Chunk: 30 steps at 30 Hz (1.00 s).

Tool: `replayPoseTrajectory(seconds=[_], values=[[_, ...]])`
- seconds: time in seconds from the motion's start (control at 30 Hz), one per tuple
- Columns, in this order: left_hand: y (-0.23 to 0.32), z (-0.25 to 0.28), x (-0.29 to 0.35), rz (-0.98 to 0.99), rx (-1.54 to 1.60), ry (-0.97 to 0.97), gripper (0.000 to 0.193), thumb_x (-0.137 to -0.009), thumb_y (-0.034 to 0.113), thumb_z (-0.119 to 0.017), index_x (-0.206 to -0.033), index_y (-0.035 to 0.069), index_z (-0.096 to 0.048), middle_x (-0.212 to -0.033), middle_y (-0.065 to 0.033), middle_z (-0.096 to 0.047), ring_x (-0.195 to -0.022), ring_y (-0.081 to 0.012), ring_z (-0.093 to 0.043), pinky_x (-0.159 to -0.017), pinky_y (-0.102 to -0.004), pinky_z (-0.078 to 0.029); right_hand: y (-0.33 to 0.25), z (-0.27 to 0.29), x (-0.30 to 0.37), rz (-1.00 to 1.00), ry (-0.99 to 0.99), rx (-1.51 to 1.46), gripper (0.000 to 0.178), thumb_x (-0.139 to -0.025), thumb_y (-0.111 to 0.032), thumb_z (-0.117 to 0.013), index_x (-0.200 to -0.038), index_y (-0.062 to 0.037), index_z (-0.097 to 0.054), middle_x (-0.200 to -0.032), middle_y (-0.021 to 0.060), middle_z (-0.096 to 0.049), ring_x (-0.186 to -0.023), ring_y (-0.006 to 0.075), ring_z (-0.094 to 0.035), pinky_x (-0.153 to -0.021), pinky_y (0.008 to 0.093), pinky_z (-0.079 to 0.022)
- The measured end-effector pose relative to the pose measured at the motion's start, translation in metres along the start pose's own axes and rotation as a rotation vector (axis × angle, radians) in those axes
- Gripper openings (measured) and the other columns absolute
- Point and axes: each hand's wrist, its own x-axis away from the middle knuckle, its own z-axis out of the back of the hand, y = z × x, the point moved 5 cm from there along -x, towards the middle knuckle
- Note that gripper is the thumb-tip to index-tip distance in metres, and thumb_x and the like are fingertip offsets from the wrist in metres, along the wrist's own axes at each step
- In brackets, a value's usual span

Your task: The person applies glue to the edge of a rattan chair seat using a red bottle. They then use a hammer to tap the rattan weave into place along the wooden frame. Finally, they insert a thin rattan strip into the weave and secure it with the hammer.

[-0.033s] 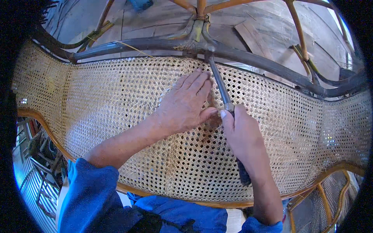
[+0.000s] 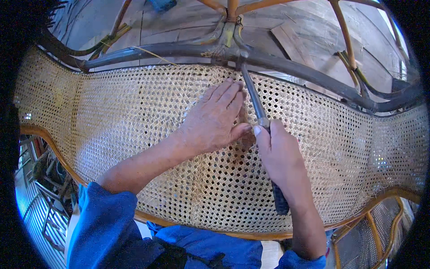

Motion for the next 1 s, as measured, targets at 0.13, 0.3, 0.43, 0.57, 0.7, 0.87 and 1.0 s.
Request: replayPoseTrajectory(seconds=[0.13,0.3,0.43,0.57,0.7,0.87,1.0], values=[[-0.002,-0.002,0.001,0.011,0.027,-0.018,0.065,-0.088,0.04,-0.057,-0.129,-0.008,-0.043,-0.132,-0.0255,-0.045,-0.129,-0.039,-0.039,-0.108,-0.0479,-0.031,-0.009,0.001,0.003,0.059,0.033,-0.112,0.028,-0.097,-0.028,-0.052,-0.103,-0.0006,-0.055,-0.065,0.0146,-0.058,-0.056,0.0216,-0.059,-0.053,0.0367,-0.045],[-0.002,-0.002,0.001,0.008,0.065,0.006,0.058,-0.088,0.033,-0.058,-0.128,-0.008,-0.043,-0.131,-0.0244,-0.046,-0.128,-0.039,-0.04,-0.108,-0.0473,-0.032,-0.012,0.004,0.004,0.124,0.071,-0.018,0.029,-0.097,-0.028,-0.051,-0.104,-0.0003,-0.055,-0.064,0.0141,-0.058,-0.054,0.0208,-0.057,-0.053,0.0366,-0.044],[-0.004,-0.003,0.003,-0.011,-0.011,0.008,0.049,-0.086,0.022,-0.057,-0.124,-0.007,-0.047,-0.128,-0.0234,-0.049,-0.126,-0.0381,-0.043,-0.108,-0.0469,-0.033,0.001,-0.004,-0.004,0.088,0.018,0.032,0.028,-0.097,-0.028,-0.051,-0.102,-0.0006,-0.054,-0.064,0.0147,-0.057,-0.055,0.0224,-0.057,-0.054,0.0376,-0.045],[-0.005,-0.002,0.004,-0.011,-0.003,0.044,0.043,-0.083,0.014,-0.055,-0.12,-0.009,-0.05,-0.125,-0.0229,-0.051,-0.125,-0.0371,-0.045,-0.108,-0.0462,-0.033,-0.006,0.0,0.004,0.099,0.058,-0.114,0.029,-0.097,-0.028,-0.051,-0.1,-0.0002,-0.054,-0.065,0.0169,-0.058,-0.058,0.0248,-0.059,-0.057,0.039,-0.046],[-0.003,0.0,0.003,-0.013,0.018,0.067,0.042,-0.083,0.012,-0.054,-0.119,-0.009,-0.05,-0.124,-0.0227,-0.052,-0.124,-0.0367,-0.045,-0.108,-0.0459,-0.034,0.007,-0.005,-0.009,0.051,-0.002,0.081,0.029,-0.097,-0.028,-0.051,-0.101,-0.0002,-0.054,-0.066,0.0164,-0.059,-0.057,0.0249,-0.059,-0.056,0.0386,-0.046],[-0.003,-0.001,0.003,-0.011,0.015,0.054,0.042,-0.083,0.011,-0.054,-0.12,-0.009,-0.05,-0.126,-0.0227,-0.051,-0.124,-0.0371,-0.045,-0.107,-0.0456,-0.034,0.0,0.0,0.002,0.068,0.025,-0.078,0.03,-0.097,-0.029,-0.05,-0.107,-0.0002,-0.055,-0.068,0.0167,-0.061,-0.059,0.0249,-0.061,-0.057,0.0379,-0.047],[-0.002,0.0,0.005,-0.034,-0.02,0.061,0.043,-0.083,0.011,-0.054,-0.12,-0.009,-0.049,-0.125,-0.0229,-0.051,-0.124,-0.0378,-0.045,-0.107,-0.0454,-0.035,0.002,-0.004,-0.003,0.015,-0.051,0.023,0.031,-0.097,-0.029,-0.05,-0.107,-0.0003,-0.055,-0.065,0.0142,-0.059,-0.057,0.0225,-0.059,-0.056,0.0374,-0.046]])
